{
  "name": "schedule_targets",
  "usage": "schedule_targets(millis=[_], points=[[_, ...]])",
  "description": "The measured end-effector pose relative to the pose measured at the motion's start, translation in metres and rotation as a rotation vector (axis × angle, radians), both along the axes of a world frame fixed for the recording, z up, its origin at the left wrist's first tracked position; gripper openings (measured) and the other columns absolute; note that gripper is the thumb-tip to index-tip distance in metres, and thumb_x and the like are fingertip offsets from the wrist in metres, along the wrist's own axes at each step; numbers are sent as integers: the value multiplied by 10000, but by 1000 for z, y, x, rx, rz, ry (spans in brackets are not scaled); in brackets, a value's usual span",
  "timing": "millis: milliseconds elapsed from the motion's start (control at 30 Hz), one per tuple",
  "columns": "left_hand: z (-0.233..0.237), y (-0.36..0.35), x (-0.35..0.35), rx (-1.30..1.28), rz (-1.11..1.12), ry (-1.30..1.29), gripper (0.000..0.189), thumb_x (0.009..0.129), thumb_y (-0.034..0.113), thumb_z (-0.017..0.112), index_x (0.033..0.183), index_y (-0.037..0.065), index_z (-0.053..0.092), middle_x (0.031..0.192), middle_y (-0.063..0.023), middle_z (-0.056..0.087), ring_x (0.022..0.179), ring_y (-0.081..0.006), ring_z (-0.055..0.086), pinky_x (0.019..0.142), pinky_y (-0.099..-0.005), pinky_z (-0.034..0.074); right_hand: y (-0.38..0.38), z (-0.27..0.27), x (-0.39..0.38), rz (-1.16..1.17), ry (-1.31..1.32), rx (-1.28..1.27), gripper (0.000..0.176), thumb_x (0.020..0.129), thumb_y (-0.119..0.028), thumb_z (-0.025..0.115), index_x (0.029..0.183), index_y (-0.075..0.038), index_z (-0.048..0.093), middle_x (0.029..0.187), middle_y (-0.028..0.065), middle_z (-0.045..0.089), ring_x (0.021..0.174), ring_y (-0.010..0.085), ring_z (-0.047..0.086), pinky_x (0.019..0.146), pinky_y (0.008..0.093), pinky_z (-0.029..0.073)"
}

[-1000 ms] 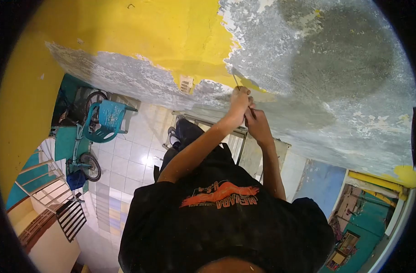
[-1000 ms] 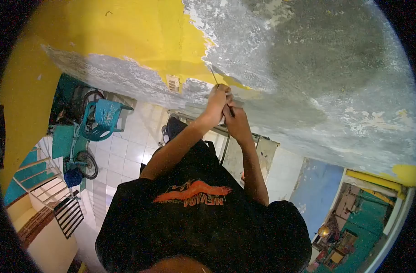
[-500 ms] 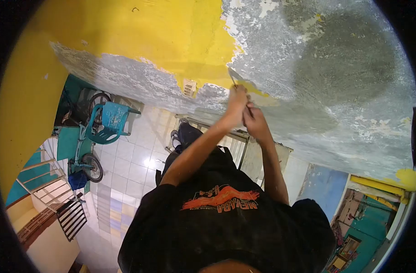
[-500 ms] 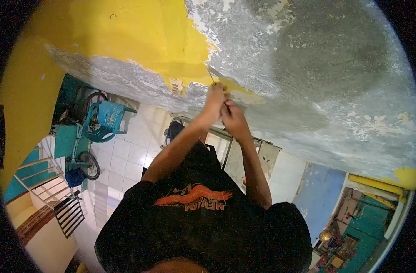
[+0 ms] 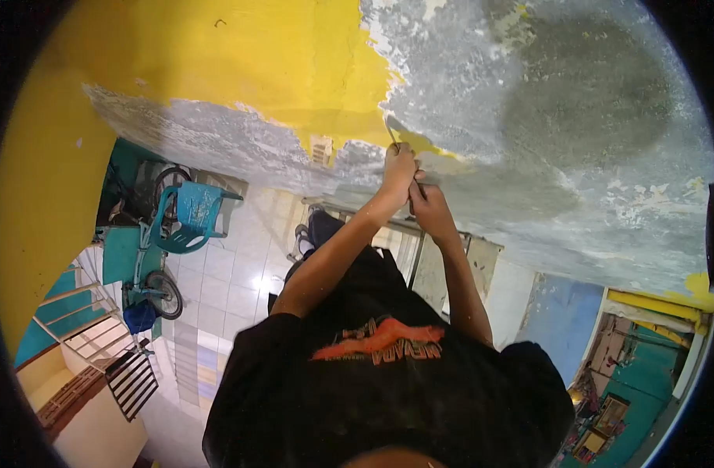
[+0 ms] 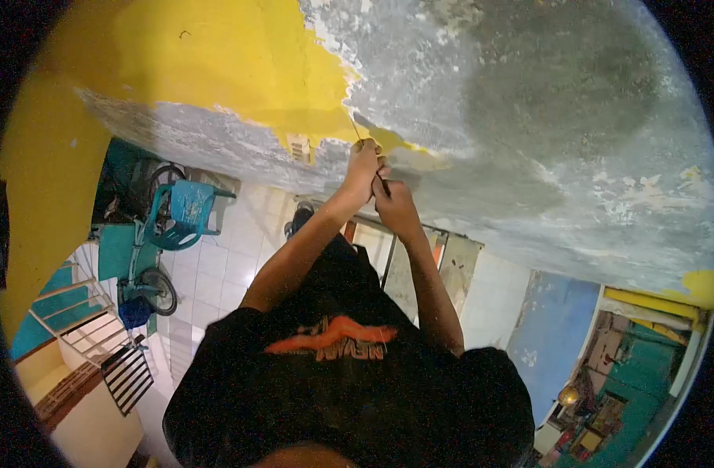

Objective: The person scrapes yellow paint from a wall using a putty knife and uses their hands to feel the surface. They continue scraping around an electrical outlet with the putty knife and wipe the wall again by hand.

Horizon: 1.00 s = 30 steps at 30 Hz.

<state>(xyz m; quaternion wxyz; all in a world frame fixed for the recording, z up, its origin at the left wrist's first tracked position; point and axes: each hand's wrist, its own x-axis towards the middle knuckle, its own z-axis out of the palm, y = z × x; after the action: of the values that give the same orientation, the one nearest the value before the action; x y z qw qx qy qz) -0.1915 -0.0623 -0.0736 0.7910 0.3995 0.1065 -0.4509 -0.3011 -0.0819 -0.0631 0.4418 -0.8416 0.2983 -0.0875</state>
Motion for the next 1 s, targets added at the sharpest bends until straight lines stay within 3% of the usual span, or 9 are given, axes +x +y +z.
schedule_targets(millis=[67, 100, 467, 667, 767, 833, 867, 967, 1000], points=[[-11, 16, -9, -6, -27, -8, 90, 897, 173, 425, 894, 95, 380, 706, -14, 379, 527, -94, 352, 444, -260, 334, 10, 3, 3, -42, -2, 64, 355, 918, -240, 465, 756, 64, 550, 568, 195, 517, 496, 231, 506, 511, 380, 391], [-16, 19, -8, -19, -53, -17, 107, 896, 185, 433, 904, 95, 377, 730, -15, 387, 534, -93, 352, 451, -258, 340, 7, -9, -2, -73, 171, 148, 381, 913, -256, 479, 743, 78, 548, 553, 186, 508, 498, 221, 513, 515, 377, 391], [-29, 40, -24, 22, -144, -106, 211, 867, 247, 498, 957, 89, 390, 814, -30, 444, 559, -98, 430, 539, -263, 411, 29, -2, -15, -85, 109, 148, 423, 907, -296, 518, 751, 96, 548, 522, 124, 447, 503, 129, 388, 487, 342, 332], [-12, 44, -23, 7, -168, -162, 415, 858, 427, 569, 997, 79, 390, 887, -43, 474, 616, -119, 510, 574, -268, 432, 27, -7, -18, -108, 36, 214, 439, 915, -301, 508, 708, 85, 529, 510, 67, 412, 498, 114, 373, 473, 325, 309], [-6, 44, -19, -26, -148, -71, 426, 880, 480, 532, 990, 81, 432, 889, -35, 491, 681, -140, 532, 631, -295, 446, 26, 0, -16, -145, 14, 306, 471, 927, -329, 492, 632, 38, 485, 514, 14, 391, 489, 96, 351, 460, 295, 282], [-4, 45, -17, -267, -109, 64, 475, 875, 545, 486, 997, 89, 443, 881, -29, 503, 703, -145, 536, 639, -293, 446, 26, 9, -15, -234, -8, 553, 483, 933, -373, 480, 589, -36, 444, 530, -34, 367, 478, 64, 319, 440, 254, 244], [-3, 45, -15, -268, -107, 65, 475, 875, 545, 486, 997, 89, 443, 881, -29, 503, 703, -145, 536, 639, -293, 446, 25, 10, -14, -233, -6, 552, 483, 933, -373, 480, 589, -36, 444, 530, -34, 367, 478, 64, 319, 440, 254, 244], [-6, 42, -11, -374, -154, 220, 432, 904, 524, 442, 997, 103, 441, 862, 16, 473, 604, -110, 462, 612, -235, 417, 21, 9, -12, -276, -53, 557, 489, 928, -417, 478, 579, -79, 423, 532, -47, 358, 468, 40, 301, 425, 229, 213], [-11, 40, -10, -436, -187, 247, 405, 903, 522, 441, 962, 121, 455, 782, 42, 450, 586, -91, 440, 639, -233, 415, 19, 7, -12, -275, -47, 570, 501, 923, -433, 481, 580, -74, 425, 530, -45, 358, 461, 42, 300, 420, 232, 211]])
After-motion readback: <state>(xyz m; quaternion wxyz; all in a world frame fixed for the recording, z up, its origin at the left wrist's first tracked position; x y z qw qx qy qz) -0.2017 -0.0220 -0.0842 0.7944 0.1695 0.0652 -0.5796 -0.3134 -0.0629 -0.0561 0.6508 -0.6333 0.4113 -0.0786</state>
